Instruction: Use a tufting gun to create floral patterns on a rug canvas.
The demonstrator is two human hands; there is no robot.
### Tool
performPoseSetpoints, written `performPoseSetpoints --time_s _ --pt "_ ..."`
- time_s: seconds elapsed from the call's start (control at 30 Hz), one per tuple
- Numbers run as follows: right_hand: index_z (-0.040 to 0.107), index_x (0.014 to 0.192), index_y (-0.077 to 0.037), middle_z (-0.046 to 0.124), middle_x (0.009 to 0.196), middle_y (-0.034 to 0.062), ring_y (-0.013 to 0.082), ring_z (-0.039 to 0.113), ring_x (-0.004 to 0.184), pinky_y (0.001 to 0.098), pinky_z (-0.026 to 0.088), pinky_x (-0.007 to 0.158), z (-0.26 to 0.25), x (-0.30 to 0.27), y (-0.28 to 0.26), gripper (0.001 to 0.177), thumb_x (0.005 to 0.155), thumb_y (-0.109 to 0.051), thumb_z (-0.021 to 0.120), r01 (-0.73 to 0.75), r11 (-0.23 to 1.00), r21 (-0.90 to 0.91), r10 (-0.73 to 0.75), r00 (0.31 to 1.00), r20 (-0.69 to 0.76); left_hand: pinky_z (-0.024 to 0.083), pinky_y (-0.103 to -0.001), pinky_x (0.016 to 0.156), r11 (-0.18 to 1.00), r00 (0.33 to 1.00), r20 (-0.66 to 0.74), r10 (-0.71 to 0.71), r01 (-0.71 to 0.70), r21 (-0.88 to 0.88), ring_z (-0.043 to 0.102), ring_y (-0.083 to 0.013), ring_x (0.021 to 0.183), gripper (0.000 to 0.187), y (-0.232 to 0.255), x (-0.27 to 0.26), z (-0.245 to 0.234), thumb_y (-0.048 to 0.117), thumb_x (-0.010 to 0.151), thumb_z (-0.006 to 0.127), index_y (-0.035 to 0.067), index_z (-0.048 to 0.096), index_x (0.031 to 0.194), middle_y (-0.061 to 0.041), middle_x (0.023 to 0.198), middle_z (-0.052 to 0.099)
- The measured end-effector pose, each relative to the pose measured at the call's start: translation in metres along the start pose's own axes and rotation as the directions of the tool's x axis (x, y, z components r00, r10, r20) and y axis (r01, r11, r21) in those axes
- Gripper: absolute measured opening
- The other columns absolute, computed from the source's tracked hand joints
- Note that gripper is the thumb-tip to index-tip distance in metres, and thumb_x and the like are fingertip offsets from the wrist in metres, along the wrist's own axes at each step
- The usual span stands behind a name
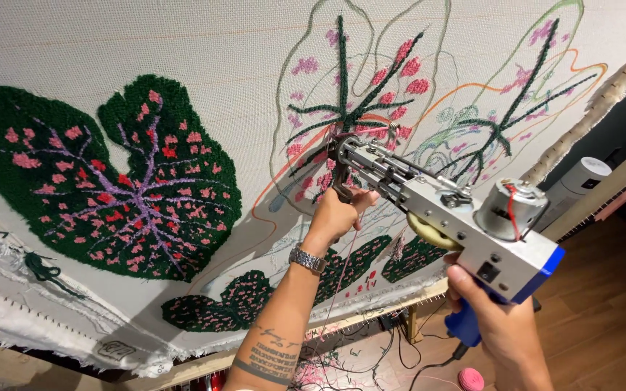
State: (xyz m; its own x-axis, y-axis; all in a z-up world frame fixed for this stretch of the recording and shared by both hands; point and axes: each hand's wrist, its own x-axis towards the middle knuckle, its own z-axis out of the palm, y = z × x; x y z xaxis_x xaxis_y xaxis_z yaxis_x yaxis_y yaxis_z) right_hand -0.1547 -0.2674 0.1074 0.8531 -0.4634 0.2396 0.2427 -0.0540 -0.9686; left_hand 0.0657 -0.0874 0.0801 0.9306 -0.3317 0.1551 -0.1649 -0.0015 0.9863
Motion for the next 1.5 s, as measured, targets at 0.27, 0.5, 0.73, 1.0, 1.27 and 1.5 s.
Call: performPoseSetpoints --time_s 0.27,0.5,0.73,1.0,1.27,1.5 --pt "0.067 0.103 0.003 0.064 0.075 0.007 0.0155 0.06 0.059 0.0314 0.05 0.049 0.025 -0.007 -0.007 0.022 0.086 -0.01 0.072 -0.062 0.996 -0.071 0.066 0.997 0.048 0.048 -0.03 0.049 1.0 1.0 0.015 0.013 -0.013 -0.013 0.065 -0.0143 0.05 0.043 -0.036 0.029 -0.009 0.029 0.085 0.081 -0.004 0.069 0.11 -0.009 0.09 0.076" --pt "0.064 0.1 0.004 0.062 0.078 0.0081 0.016 0.055 0.056 0.0315 0.045 0.046 0.033 -0.008 -0.004 0.017 0.089 -0.008 0.071 -0.035 0.999 -0.03 0.036 0.999 0.024 0.049 -0.029 0.051 0.996 0.992 0.087 0.092 -0.09 -0.029 0.064 -0.0149 0.051 0.043 -0.039 0.038 -0.013 0.025 0.088 0.081 -0.01 0.074 0.113 -0.009 0.099 0.077" --pt "0.06 0.103 0.003 0.06 0.079 0.0084 0.0174 0.055 0.057 0.0316 0.044 0.044 0.026 -0.003 0.003 0.022 0.087 -0.005 0.072 -0.036 0.995 0.095 0.037 0.999 -0.006 0.052 -0.029 0.048 0.983 0.982 0.134 0.131 -0.111 -0.144 0.066 -0.0127 0.063 0.029 -0.035 0.043 -0.01 0.021 0.088 0.074 0.001 0.075 0.11 -0.003 0.11 0.076" --pt "0.059 0.101 0.005 0.058 0.077 0.0091 0.0184 0.054 0.061 0.0335 0.043 0.047 0.019 -0.005 -0.008 0.02 0.089 -0.006 0.071 -0.111 0.988 0.107 0.111 0.994 0.008 0.054 -0.029 0.048 0.995 0.992 0.112 0.051 -0.04 -0.093 0.067 -0.0144 0.069 0.031 -0.002 0.023 -0.011 0.021 0.087 0.081 -0.004 0.076 0.104 -0.004 0.105 0.075" --pt "0.057 0.104 0.005 0.056 0.077 0.0099 0.0193 0.053 0.061 0.0343 0.043 0.048 -0.035 -0.004 0.007 0.022 0.091 -0.007 0.071 -0.088 0.985 0.149 0.079 0.995 0.067 0.049 -0.027 0.047 0.97 0.968 0.246 0.058 0.003 -0.242 0.066 -0.0106 0.068 0.046 -0.006 0.006 0.005 0.025 0.087 0.081 -0.007 0.068 0.118 -0.009 0.105 0.078" --pt "0.059 0.118 0.008 0.056 0.081 0.011 0.0193 0.051 0.067 0.0341 0.041 0.051 -0.062 -0.018 0.001 0.028 0.095 -0.005 0.068 -0.063 0.968 0.244 0.044 0.995 0.084 0.04 -0.023 0.046 0.988 0.936 0.352 0.012 0.043 -0.147 0.06 -0.0086 0.051 0.043 0.019 -0.02 0.02 0.041 0.095 0.068 0.004 0.077 0.117 -0.003 0.1 0.08"
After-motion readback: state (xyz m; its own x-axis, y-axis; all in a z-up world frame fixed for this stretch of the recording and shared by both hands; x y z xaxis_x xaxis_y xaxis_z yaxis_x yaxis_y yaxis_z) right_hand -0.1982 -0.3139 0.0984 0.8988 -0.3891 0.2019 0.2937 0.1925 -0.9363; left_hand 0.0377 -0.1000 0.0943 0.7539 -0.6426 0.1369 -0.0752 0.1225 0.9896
